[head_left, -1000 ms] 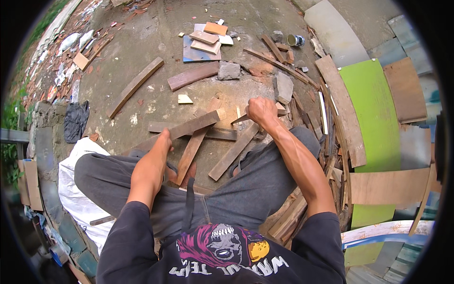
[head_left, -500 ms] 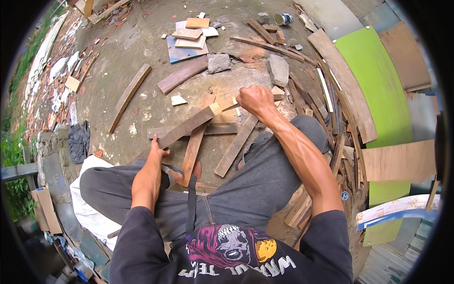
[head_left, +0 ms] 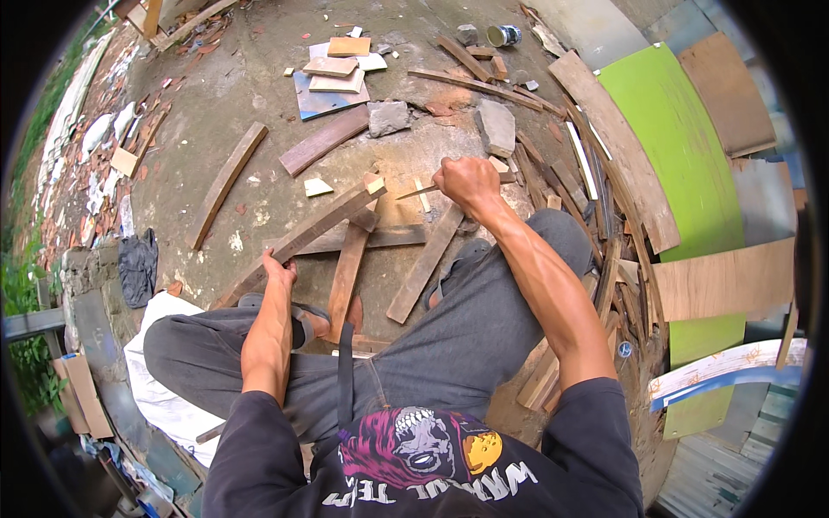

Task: The person sits on the ground and picks up various wooden planks and scraps, inspecting them by turning them over and aligning them with other pieces. They place some pieces together to test fit and then set them aside among the scattered debris.

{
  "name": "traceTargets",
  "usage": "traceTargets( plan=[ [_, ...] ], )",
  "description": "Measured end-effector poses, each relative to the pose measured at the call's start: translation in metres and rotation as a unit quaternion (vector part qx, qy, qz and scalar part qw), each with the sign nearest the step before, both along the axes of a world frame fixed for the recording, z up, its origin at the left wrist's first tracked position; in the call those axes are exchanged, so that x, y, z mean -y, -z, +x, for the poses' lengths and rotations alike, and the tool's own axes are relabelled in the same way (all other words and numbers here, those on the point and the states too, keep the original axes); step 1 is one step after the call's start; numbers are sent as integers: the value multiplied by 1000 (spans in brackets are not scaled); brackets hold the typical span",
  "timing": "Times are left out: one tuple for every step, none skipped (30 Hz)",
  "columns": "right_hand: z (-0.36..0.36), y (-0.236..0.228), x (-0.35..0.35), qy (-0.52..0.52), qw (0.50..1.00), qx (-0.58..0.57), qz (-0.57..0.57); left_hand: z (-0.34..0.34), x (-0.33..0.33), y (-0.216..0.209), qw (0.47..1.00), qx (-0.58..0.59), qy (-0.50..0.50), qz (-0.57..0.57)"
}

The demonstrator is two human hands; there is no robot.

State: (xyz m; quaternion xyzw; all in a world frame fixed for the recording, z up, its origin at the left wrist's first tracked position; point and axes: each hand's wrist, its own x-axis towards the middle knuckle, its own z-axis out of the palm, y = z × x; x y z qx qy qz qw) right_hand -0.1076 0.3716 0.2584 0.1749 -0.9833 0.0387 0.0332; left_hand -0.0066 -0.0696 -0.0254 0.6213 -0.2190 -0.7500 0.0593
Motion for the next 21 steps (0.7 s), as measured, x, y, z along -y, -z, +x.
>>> traceTargets(
  plan=[
    [0,2,0,1,1000,-23,-11,1,-7,-8,999,-19,-20,-16],
    [-2,3,1,12,1000,-18,-15,-5,-12,-17,998,-29,-57,-18],
    [-5,2,4,22,999,-15,-21,-11,-15,-27,995,-61,-83,-12],
    [-7,2,6,31,999,-10,-27,-15,-18,-37,990,-91,-109,-6],
    [-8,3,7,24,999,-5,-30,-19,-23,-47,984,-121,-134,0],
    [-8,3,7,20,999,-1,-32,-24,-31,-59,977,-160,-140,-24],
    [-8,5,5,16,999,4,-34,-28,-33,-70,974,-177,-141,-18],
    [-7,8,3,8,1000,1,-30,-33,-35,-81,971,-193,-142,-11],
    [-6,15,-2,1,1000,-3,-27,-38,-38,-94,967,-210,-142,-4],
    [-5,23,-8,-5,1000,-7,-22,-45,-40,-105,961,-231,-152,-1],
    [-4,31,-16,-5,1000,6,-4,-50,-42,-116,951,-258,-172,17],
    [-5,39,-24,-5,1000,17,12,-55,-39,-125,938,-286,-192,34],
    [-7,42,-21,-12,999,25,21,-56,-21,-130,922,-319,-215,43],
    [-7,46,-18,-24,999,17,31,-56,2,-126,910,-354,-210,44],
    [-2,52,-21,-29,998,13,48,-57,4,-130,917,-329,-222,38],
    [1,58,-24,-34,997,9,64,-57,8,-135,923,-303,-234,32],
    [1,63,-27,-32,997,5,74,-57,11,-139,928,-277,-247,25],
    [1,69,-29,-32,996,1,84,-57,7,-147,934,-247,-259,12],
    [1,74,-30,-33,995,-4,94,-57,7,-147,935,-240,-261,19],
    [0,79,-31,-21,996,-3,89,-57,5,-150,936,-233,-263,26],
    [-3,84,-28,-11,996,-5,83,-58,7,-153,936,-228,-268,31]
  ],
)
